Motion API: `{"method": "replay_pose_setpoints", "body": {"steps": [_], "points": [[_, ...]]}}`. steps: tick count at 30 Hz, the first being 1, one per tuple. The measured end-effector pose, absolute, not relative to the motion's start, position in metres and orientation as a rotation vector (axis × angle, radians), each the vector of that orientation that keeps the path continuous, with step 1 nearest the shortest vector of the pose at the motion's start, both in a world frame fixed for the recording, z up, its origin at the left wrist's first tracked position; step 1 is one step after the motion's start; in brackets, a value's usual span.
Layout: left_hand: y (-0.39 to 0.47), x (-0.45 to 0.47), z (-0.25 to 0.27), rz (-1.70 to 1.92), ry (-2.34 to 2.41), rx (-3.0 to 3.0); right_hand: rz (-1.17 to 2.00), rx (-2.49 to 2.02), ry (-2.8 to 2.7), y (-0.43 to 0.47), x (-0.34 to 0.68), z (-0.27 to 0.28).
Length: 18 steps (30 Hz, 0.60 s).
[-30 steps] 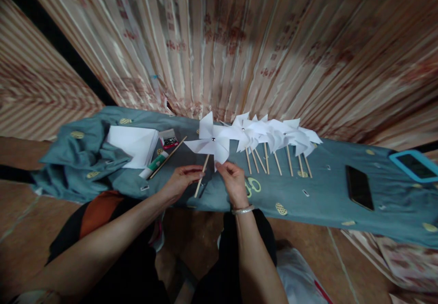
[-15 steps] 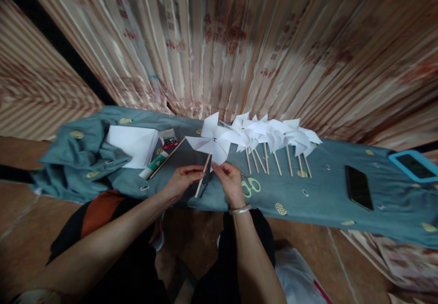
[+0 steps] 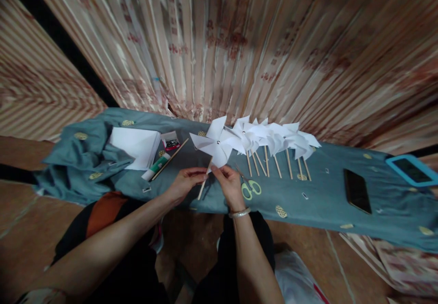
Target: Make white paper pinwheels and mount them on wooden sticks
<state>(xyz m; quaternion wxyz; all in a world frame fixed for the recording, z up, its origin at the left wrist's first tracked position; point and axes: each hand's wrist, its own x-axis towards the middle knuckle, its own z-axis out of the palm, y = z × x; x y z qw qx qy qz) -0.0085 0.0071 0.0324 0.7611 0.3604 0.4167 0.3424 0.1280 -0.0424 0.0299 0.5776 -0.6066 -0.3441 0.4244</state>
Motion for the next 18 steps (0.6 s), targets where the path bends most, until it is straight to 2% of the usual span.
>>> {"method": "replay_pose_setpoints", "body": {"steps": [9,14,18], "points": [[0.010,-0.014,0.035,0.741,0.933,0.782,0.609,-1.432,-0.529,-0.050,0.166,0.031],[0.009,-0.015,0.032,0.722,0.937,0.818,0.549,-1.411,-0.511,-0.051,0.177,0.023],[0.008,-0.014,0.029,0.689,0.929,0.836,0.381,-1.436,-0.496,-0.052,0.186,0.022]]}}
